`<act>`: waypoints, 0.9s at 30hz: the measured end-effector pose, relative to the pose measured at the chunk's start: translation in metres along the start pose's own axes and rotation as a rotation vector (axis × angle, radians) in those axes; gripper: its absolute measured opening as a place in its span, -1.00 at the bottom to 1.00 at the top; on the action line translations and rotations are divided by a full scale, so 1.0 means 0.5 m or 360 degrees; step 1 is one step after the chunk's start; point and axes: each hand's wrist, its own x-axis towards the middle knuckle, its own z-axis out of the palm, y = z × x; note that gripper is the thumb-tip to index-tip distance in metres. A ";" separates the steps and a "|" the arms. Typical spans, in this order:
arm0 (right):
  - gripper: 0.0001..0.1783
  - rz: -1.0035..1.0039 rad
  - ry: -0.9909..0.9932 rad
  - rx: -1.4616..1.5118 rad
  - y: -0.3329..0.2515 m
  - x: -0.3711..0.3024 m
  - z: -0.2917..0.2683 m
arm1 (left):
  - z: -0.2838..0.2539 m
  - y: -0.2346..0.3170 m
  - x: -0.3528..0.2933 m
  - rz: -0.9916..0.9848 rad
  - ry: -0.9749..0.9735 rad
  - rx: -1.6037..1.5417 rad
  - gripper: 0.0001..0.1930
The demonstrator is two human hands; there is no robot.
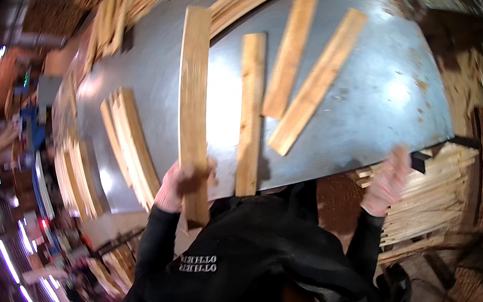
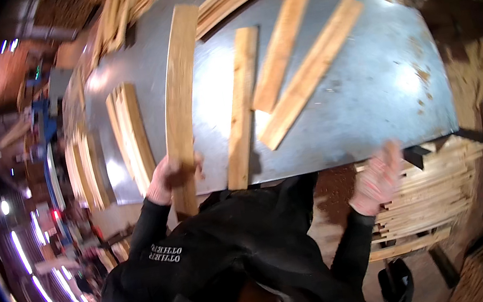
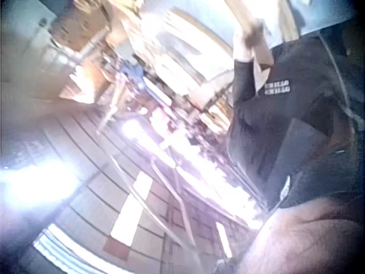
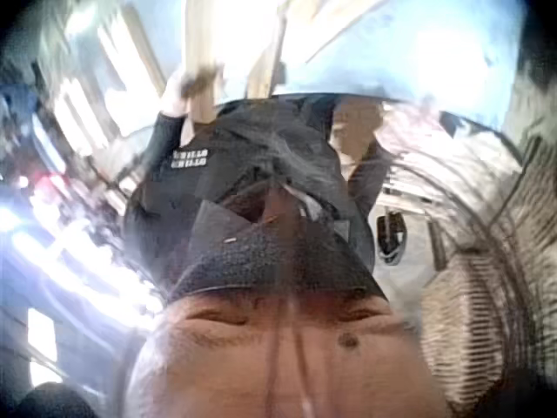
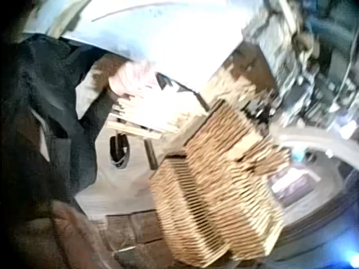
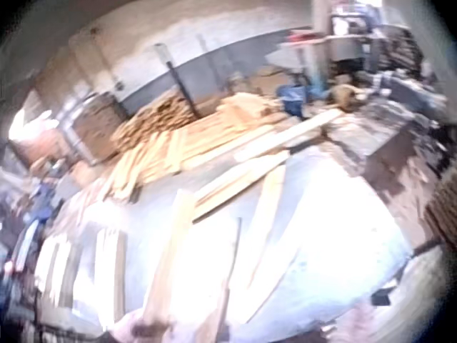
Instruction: The person repeatedly picks up wooden planks from a large pile on the floor and arranges them into a neat stack on a metal table. They handle the planks one by one or in small groups, aligning them carefully to form a uniform pile.
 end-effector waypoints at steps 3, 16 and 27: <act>0.01 0.0269 -0.0700 -0.0756 -0.156 0.036 0.319 | -0.102 -0.023 0.047 0.0196 0.0077 -0.0388 -0.39; -0.11 -0.0044 -0.0547 -0.1386 -0.036 -0.229 0.345 | -0.504 -0.103 0.191 0.0070 -0.0034 -0.1587 -0.53; -0.36 0.0848 -0.1443 0.0633 -0.442 -0.398 0.642 | -0.564 -0.040 0.091 0.0200 0.0953 -0.0015 -0.47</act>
